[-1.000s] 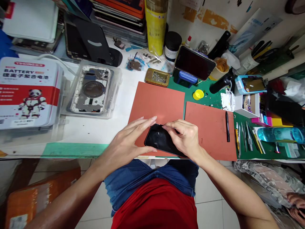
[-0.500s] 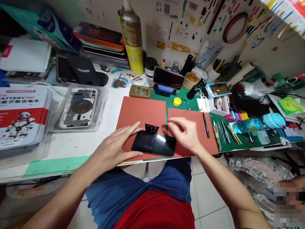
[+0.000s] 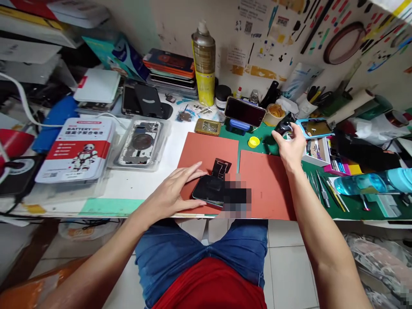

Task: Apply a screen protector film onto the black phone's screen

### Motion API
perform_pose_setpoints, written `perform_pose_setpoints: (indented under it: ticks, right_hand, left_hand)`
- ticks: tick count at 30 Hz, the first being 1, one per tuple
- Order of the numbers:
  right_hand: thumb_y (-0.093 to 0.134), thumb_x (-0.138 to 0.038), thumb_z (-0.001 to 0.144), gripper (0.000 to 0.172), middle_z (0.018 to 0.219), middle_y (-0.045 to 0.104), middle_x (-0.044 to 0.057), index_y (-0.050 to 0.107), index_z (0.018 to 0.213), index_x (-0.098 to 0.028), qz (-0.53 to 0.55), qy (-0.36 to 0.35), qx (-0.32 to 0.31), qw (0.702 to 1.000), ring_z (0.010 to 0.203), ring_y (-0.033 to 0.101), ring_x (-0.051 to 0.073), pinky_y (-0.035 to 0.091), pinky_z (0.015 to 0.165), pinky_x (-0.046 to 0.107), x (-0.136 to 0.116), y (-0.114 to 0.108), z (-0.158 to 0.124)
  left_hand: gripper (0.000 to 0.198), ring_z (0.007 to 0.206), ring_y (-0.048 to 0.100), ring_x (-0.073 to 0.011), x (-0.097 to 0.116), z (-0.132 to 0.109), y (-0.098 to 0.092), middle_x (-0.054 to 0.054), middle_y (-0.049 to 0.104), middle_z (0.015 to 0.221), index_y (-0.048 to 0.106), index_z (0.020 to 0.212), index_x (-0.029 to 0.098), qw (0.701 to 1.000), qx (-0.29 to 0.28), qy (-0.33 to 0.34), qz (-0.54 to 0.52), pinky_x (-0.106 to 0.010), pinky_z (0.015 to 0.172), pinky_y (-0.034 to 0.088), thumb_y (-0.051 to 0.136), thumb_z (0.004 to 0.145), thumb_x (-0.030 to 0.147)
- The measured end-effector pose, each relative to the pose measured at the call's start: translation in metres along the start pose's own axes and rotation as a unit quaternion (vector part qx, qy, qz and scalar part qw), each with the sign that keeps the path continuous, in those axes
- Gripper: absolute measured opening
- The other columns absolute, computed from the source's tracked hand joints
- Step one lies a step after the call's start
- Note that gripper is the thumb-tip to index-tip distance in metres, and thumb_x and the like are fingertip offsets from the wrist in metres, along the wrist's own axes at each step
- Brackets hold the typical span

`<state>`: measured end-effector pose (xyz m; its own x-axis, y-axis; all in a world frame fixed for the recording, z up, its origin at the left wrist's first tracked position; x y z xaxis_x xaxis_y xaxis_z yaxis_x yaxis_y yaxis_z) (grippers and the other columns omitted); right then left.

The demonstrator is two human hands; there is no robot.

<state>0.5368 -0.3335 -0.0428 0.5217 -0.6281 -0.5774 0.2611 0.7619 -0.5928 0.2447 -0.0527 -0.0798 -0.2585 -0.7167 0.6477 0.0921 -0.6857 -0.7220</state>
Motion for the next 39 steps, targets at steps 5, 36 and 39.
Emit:
perform_pose_setpoints:
  ticks: [5, 36, 39]
  right_hand:
    - [0.081, -0.033, 0.093, 0.05, 0.124, 0.07, 0.014, 0.069, 0.141, -0.028, -0.047, -0.203, -0.116, 0.971, 0.11, 0.07, 0.033, 0.061, 0.092, 0.05, -0.104, -0.051, -0.079]
    - [0.057, -0.003, 0.103, 0.058, 0.129, 0.079, 0.016, 0.053, 0.158, -0.019, -0.151, -0.421, -0.251, 0.858, 0.11, 0.073, 0.033, 0.06, 0.09, 0.051, -0.177, -0.031, -0.147]
    - [0.059, -0.001, 0.101, 0.061, 0.129, 0.078, 0.018, 0.05, 0.159, -0.015, -0.15, -0.423, -0.25, 0.858, 0.111, 0.073, 0.034, 0.059, 0.091, 0.051, -0.178, -0.031, -0.147]
  left_hand:
    - [0.107, 0.137, 0.063, -0.0339, -0.001, 0.002, 0.0, -0.013, 0.07, 0.147, 0.013, 0.173, 0.031, 1.0, 0.009, -0.007, -0.001, -0.057, 0.113, 0.051, 0.081, 0.093, 0.052]
    - [0.11, 0.136, 0.063, -0.0333, -0.002, 0.001, 0.0, -0.012, 0.07, 0.145, 0.013, 0.172, 0.03, 1.0, 0.021, -0.004, -0.016, -0.054, 0.114, 0.05, 0.082, 0.09, 0.056]
    - [0.11, 0.138, 0.063, -0.0331, -0.002, 0.001, 0.001, -0.012, 0.07, 0.146, 0.013, 0.172, 0.03, 1.0, 0.019, -0.004, -0.019, -0.054, 0.115, 0.049, 0.082, 0.09, 0.056]
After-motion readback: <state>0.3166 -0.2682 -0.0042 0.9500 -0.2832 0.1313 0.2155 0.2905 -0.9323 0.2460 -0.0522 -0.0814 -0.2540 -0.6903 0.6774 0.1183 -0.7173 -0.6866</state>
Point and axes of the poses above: each hand's wrist, its own z-axis towards the middle knuckle, its own y-axis out of the palm, x = y × z, the point moved 7 cm from there along z, towards the middle knuckle
